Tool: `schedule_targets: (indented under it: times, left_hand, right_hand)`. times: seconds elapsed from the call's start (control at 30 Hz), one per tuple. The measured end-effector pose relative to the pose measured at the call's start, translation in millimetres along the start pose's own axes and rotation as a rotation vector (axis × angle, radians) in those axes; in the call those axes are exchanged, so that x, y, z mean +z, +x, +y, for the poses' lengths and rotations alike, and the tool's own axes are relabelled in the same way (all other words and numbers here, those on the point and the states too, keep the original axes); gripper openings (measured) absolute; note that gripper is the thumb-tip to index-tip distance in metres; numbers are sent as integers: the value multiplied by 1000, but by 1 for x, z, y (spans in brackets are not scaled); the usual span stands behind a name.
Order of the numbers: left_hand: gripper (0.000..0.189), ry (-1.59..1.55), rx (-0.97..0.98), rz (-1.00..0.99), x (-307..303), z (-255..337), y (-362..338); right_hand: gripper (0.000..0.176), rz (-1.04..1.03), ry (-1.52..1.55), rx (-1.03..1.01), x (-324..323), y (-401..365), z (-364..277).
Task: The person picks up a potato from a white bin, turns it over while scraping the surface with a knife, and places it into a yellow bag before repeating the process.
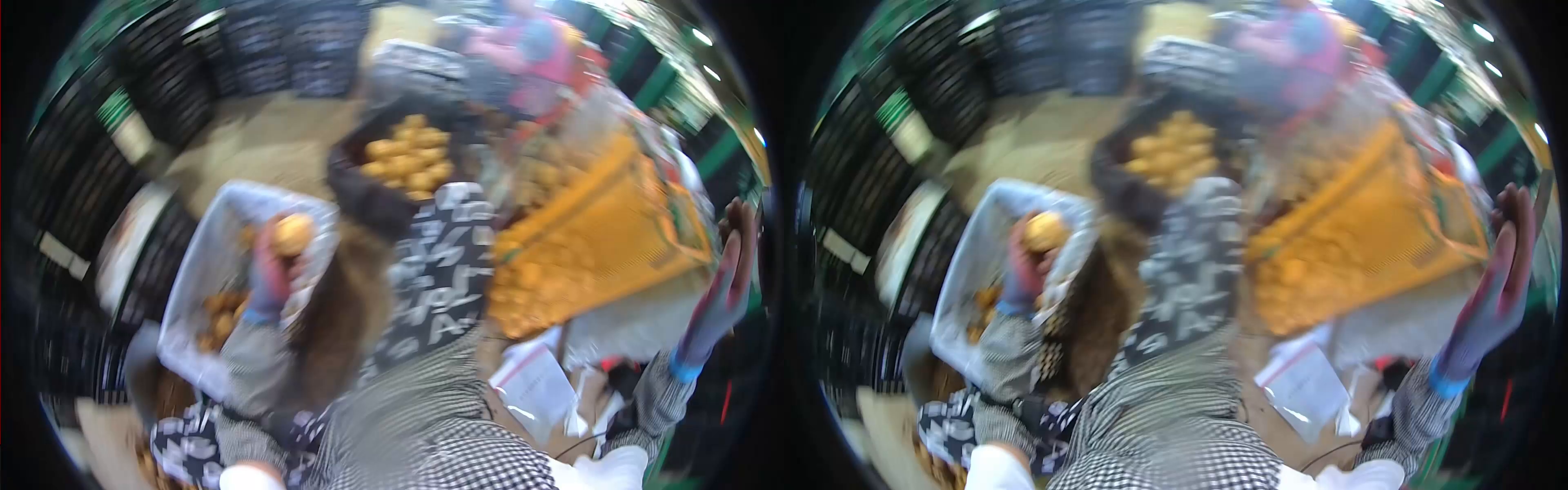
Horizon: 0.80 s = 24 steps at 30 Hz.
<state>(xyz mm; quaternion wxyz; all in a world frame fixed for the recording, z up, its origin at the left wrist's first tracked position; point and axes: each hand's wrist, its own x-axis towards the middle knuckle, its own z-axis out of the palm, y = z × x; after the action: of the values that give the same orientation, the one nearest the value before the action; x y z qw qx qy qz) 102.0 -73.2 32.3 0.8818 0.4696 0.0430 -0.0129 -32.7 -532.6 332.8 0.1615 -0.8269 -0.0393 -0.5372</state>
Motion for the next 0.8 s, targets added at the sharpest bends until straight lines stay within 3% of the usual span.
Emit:
schedule_targets:
  times: [0.07, 0.1, 0.13, 0.17, 0.2, 0.27, 0.3, 0.37, 0.57, 0.63, 0.7, 0.73, 0.8]
  left_hand:
    - [43, -62, 19, -98, 13, 10, -15]
    - [44, -75, -6, -74, 22, 14, -23]
    - [47, -88, -32, -50, 30, 18, -31]
    - [49, -79, -82, -153, 26, 21, -38]
    - [50, -72, -93, -140, 27, 25, -47]
    - [51, -40, -114, -62, 39, 36, -65]
    - [52, -9, -125, 7, 45, 45, -73]
    - [55, 30, -115, 57, 36, 54, -93]
    - [59, 115, -182, 210, -10, 43, -122]
    - [60, 73, -141, 279, -19, 34, -123]
    - [60, 215, 6, 293, -31, 26, -119]
    - [60, 283, 77, 295, -38, 21, -116]
    - [62, 429, 175, 297, -48, 7, -110]
  right_hand:
    - [42, -326, 382, 81, 74, -51, -31]
    - [40, -514, 639, -20, 116, -68, -63]
    - [44, -573, 572, -225, 163, -92, -77]
    - [53, -747, 598, -301, 194, -101, -104]
    - [54, -912, 801, -68, 223, -122, -128]
    - [69, -1122, 837, -133, 268, -147, -167]
    - [69, -1082, 911, -270, 289, -163, -179]
    - [59, -1038, 1067, -229, 308, -193, -202]
    - [43, -1532, 1278, -12, 347, -222, -231]
    - [46, -1705, 1297, 170, 353, -230, -235]
    - [50, -1658, 1486, 260, 362, -241, -234]
    - [51, -1625, 1503, 114, 368, -241, -234]
    - [58, -1671, 1377, 116, 368, -235, -236]
